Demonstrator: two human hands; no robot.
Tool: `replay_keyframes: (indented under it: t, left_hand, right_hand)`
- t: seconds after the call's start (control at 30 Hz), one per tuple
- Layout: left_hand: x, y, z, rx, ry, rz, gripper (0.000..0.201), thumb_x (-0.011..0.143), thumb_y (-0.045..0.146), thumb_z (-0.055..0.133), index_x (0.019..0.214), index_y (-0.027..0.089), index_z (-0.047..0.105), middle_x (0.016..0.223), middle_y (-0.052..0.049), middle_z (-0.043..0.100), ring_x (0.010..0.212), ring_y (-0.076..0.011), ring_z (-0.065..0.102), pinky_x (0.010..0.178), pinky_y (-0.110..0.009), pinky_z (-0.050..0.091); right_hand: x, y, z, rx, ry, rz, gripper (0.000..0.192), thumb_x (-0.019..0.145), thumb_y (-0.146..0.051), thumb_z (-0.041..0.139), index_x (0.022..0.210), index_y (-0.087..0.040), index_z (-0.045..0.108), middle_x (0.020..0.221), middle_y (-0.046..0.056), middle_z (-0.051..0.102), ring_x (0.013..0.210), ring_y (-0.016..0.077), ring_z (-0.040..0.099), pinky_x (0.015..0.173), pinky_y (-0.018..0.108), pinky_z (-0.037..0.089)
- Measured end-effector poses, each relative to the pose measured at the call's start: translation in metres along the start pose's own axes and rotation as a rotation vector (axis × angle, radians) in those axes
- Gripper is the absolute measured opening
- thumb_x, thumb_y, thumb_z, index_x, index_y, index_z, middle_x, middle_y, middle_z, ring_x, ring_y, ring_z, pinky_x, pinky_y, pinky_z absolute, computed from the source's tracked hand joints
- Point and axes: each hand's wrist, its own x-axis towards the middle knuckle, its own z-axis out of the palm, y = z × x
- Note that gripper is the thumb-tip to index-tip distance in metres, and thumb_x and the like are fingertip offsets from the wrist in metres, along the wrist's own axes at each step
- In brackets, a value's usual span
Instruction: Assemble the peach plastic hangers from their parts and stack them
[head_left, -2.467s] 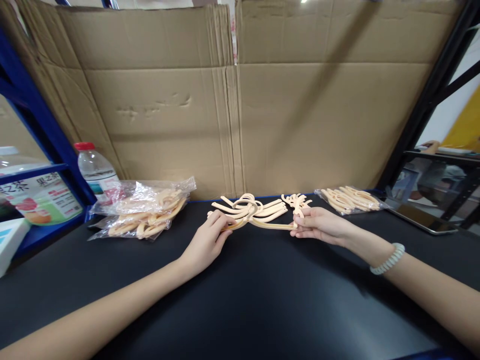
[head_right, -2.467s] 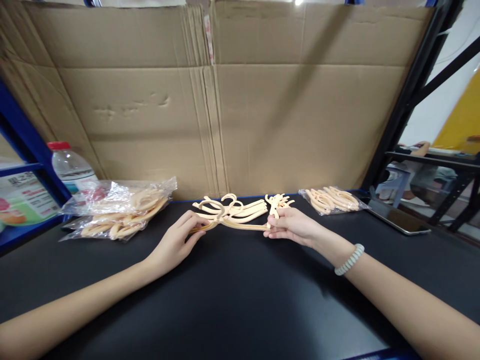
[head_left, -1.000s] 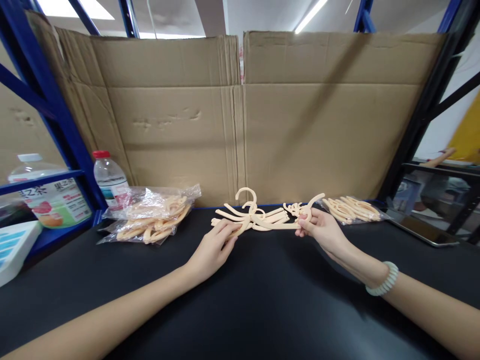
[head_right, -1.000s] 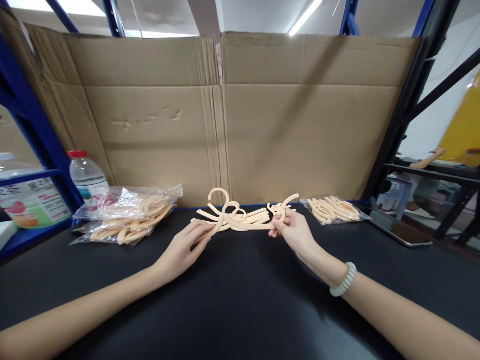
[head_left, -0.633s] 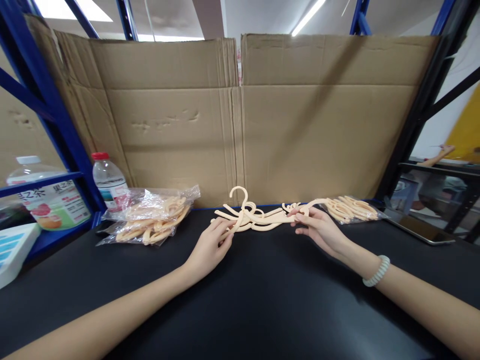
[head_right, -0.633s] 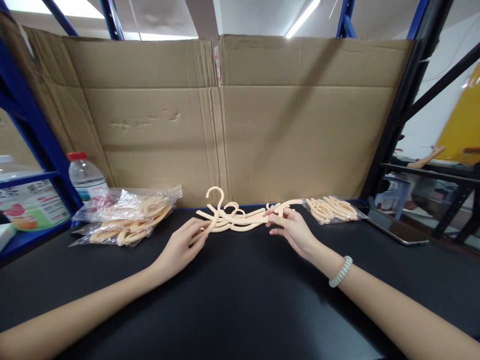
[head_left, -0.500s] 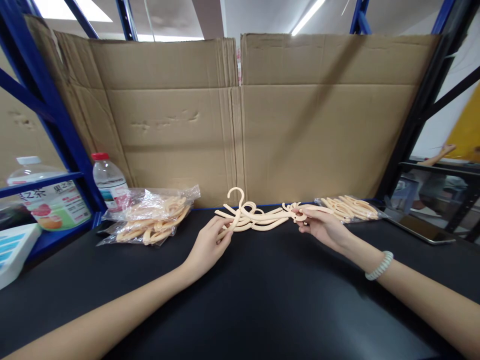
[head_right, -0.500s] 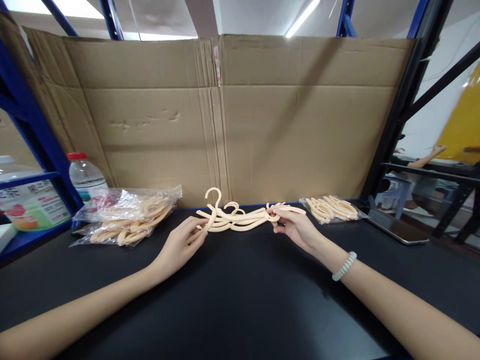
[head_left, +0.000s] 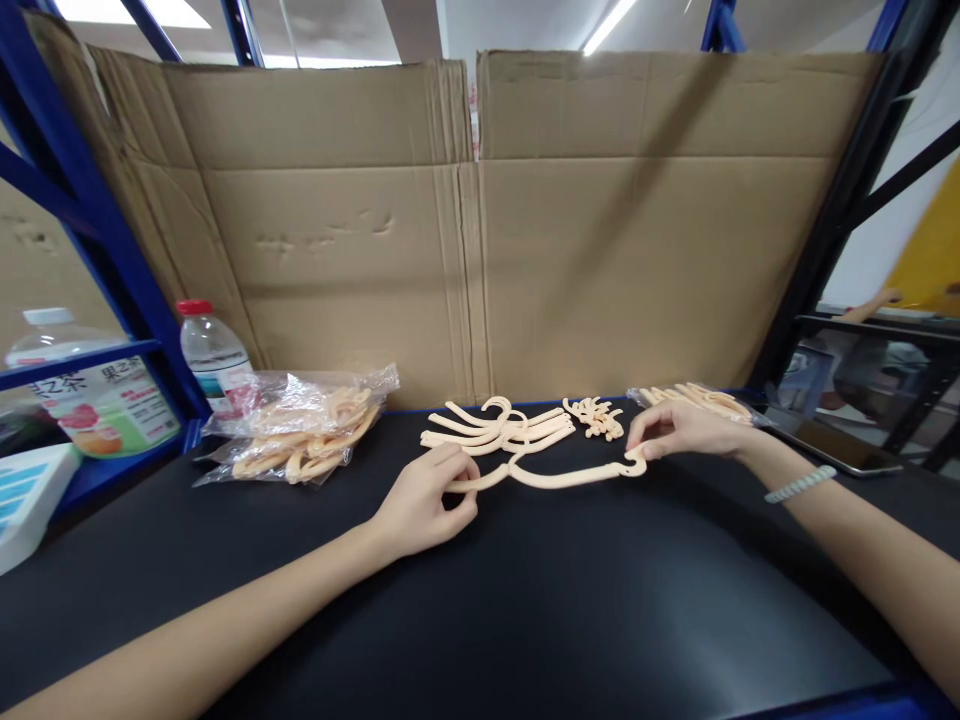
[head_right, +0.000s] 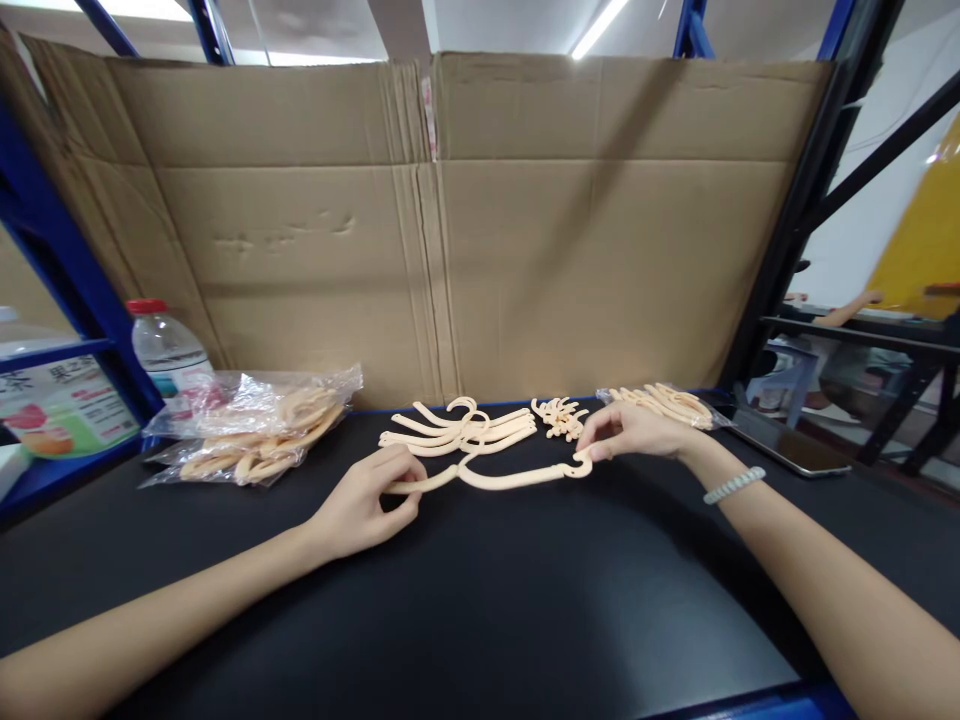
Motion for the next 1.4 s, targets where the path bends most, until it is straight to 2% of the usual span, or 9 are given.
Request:
replay_keyframes:
  t: [0.13, 0.27, 0.57, 0.73, 0.9, 1.0, 1.2, 1.3, 1.4]
  left_hand:
    - [-0.001, 0.006, -0.003, 0.045, -0.136, 0.120, 0.010, 0.070, 0.013, 0.049, 0.077, 0.019, 0.053, 0.074, -0.001, 0.054, 0.068, -0.0158, 0.049, 0.062, -0.027, 0.039]
    - [-0.001, 0.007, -0.006, 0.069, -0.187, 0.186, 0.008, 0.069, 0.014, 0.047, 0.073, 0.020, 0.049, 0.071, -0.001, 0.052, 0.065, -0.0160, 0.047, 0.061, -0.028, 0.038]
    - [0.002, 0.005, -0.013, 0.136, -0.240, 0.340, 0.008, 0.071, 0.014, 0.045, 0.068, 0.021, 0.048, 0.069, -0.001, 0.050, 0.062, -0.0163, 0.046, 0.057, -0.030, 0.035]
    - [0.002, -0.011, -0.012, 0.022, -0.199, 0.156, 0.011, 0.078, 0.018, 0.047, 0.067, 0.019, 0.050, 0.064, 0.001, 0.050, 0.058, -0.0126, 0.045, 0.055, -0.025, 0.036]
    - [0.005, -0.028, -0.007, -0.057, 0.106, -0.164, 0.018, 0.085, 0.021, 0.046, 0.070, 0.018, 0.055, 0.063, 0.001, 0.054, 0.054, -0.0108, 0.047, 0.052, -0.022, 0.038]
    - [0.007, -0.034, -0.005, -0.035, 0.210, -0.212, 0.011, 0.083, 0.020, 0.049, 0.080, 0.018, 0.059, 0.070, 0.000, 0.059, 0.061, -0.0126, 0.054, 0.057, -0.023, 0.044]
    - [0.006, -0.042, -0.001, 0.083, 0.186, -0.157, 0.015, 0.078, 0.015, 0.052, 0.087, 0.020, 0.063, 0.090, -0.004, 0.067, 0.090, -0.0212, 0.060, 0.082, -0.037, 0.049]
    - [0.005, -0.046, -0.001, 0.060, 0.163, -0.211, 0.018, 0.077, 0.015, 0.053, 0.090, 0.020, 0.064, 0.092, -0.004, 0.069, 0.091, -0.0215, 0.062, 0.083, -0.038, 0.050]
    - [0.004, -0.048, 0.000, 0.044, 0.156, -0.244, 0.019, 0.077, 0.015, 0.053, 0.091, 0.020, 0.065, 0.093, -0.004, 0.070, 0.088, -0.0208, 0.064, 0.083, -0.038, 0.051]
  right_hand:
    - [-0.001, 0.001, -0.001, -0.123, -0.143, 0.052, 0.022, 0.066, -0.041, 0.076, 0.075, -0.021, 0.074, 0.071, 0.003, 0.072, 0.064, 0.0172, 0.061, 0.059, 0.027, 0.044]
    - [0.001, 0.001, 0.004, -0.153, -0.212, 0.099, 0.024, 0.064, -0.040, 0.076, 0.075, -0.019, 0.073, 0.065, 0.002, 0.069, 0.051, 0.0121, 0.054, 0.049, 0.023, 0.038]
    - [0.002, 0.003, 0.007, -0.114, -0.220, 0.091, 0.021, 0.063, -0.037, 0.077, 0.072, -0.018, 0.072, 0.062, 0.002, 0.069, 0.049, 0.0113, 0.054, 0.050, 0.023, 0.040]
    - [0.003, 0.003, 0.008, -0.168, -0.191, 0.083, 0.022, 0.064, -0.037, 0.075, 0.073, -0.018, 0.071, 0.061, 0.001, 0.067, 0.052, 0.0124, 0.055, 0.052, 0.024, 0.041]
    - [0.004, 0.006, 0.007, -0.205, -0.159, 0.066, 0.024, 0.069, -0.040, 0.071, 0.078, -0.018, 0.070, 0.064, 0.002, 0.067, 0.057, 0.0143, 0.057, 0.054, 0.025, 0.041]
    - [0.009, 0.008, 0.010, -0.229, -0.024, 0.013, 0.026, 0.073, -0.044, 0.067, 0.077, -0.019, 0.069, 0.069, 0.003, 0.067, 0.062, 0.0162, 0.058, 0.057, 0.027, 0.042]
    - [0.020, 0.015, 0.017, -0.417, 0.416, -0.052, 0.023, 0.078, -0.040, 0.055, 0.077, -0.020, 0.066, 0.069, 0.004, 0.065, 0.062, 0.0178, 0.056, 0.057, 0.029, 0.041]
    - [0.023, 0.022, 0.016, -0.583, 0.520, -0.061, 0.017, 0.078, -0.029, 0.051, 0.080, -0.020, 0.066, 0.065, 0.003, 0.063, 0.058, 0.0170, 0.054, 0.056, 0.029, 0.038]
    - [0.024, 0.029, 0.015, -0.655, 0.533, -0.082, 0.016, 0.078, -0.023, 0.051, 0.082, -0.020, 0.066, 0.071, 0.004, 0.064, 0.063, 0.0181, 0.055, 0.059, 0.030, 0.040]
